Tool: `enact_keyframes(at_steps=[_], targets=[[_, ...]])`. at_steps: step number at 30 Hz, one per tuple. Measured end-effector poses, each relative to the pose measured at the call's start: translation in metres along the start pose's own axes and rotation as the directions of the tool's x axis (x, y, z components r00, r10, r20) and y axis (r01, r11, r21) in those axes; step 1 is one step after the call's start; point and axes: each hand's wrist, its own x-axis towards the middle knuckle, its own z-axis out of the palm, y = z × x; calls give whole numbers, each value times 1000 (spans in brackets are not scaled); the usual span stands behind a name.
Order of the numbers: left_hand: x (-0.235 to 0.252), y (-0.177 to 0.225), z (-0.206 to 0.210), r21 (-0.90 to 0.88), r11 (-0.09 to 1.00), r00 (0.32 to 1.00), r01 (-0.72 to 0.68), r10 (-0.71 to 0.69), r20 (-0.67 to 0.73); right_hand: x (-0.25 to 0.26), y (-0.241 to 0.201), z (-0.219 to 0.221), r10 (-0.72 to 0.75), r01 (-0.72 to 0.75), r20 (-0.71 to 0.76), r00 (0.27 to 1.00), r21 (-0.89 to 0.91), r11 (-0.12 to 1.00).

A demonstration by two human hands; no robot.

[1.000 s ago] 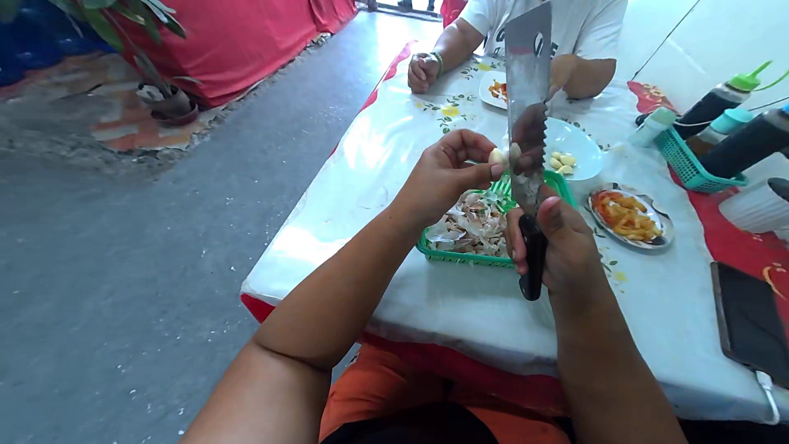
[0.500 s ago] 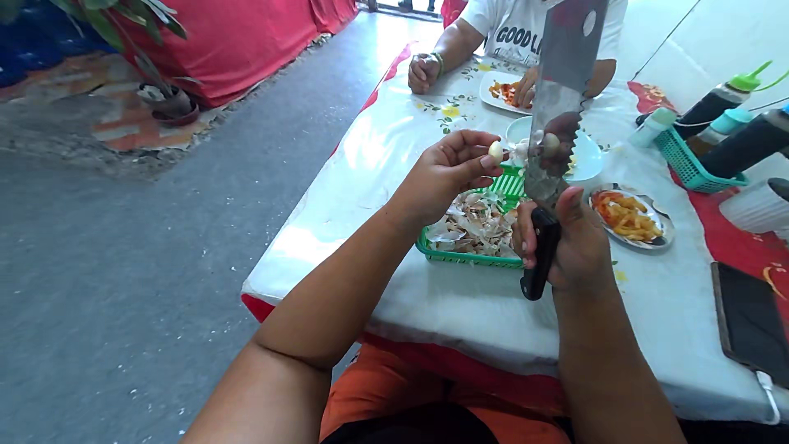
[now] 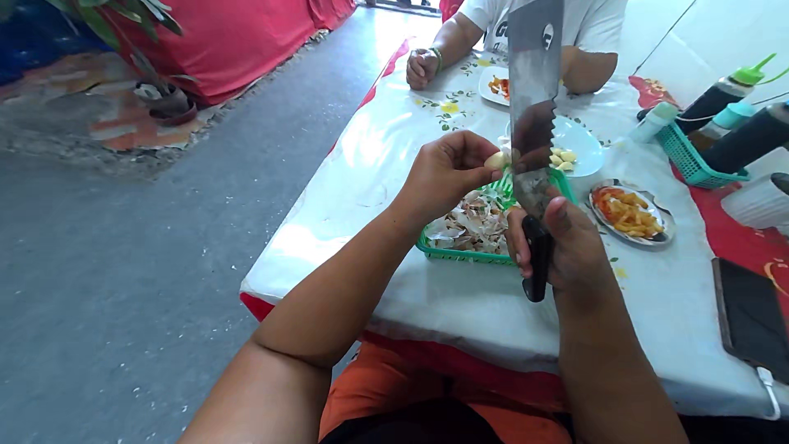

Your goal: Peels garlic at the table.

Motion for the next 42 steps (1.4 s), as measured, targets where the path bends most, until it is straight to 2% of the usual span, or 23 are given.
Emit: enact_keyframes(at_steps=[11,20,24,31,42], targets=[[0,0,-7,129,987,995,-100,98,18,1,0,-1,45,-46,-20,999,-14,999],[-1,-3,-5,164,975,989,-150,147,30,2,0,2,22,-33,-82,996,-129,991],[0,-4,-5,140,977,987,-159,154,47,1,-1,3,3,-14,-111,994,-99,995],[-1,0,-4,123,986,994,-112,109,34,0,-1,0,14,-15,-20,1000,-50,999],[-1,-2,-4,229,956,981,-184,192,-15,2,-1,2,52,-55,-43,998,-88,995]])
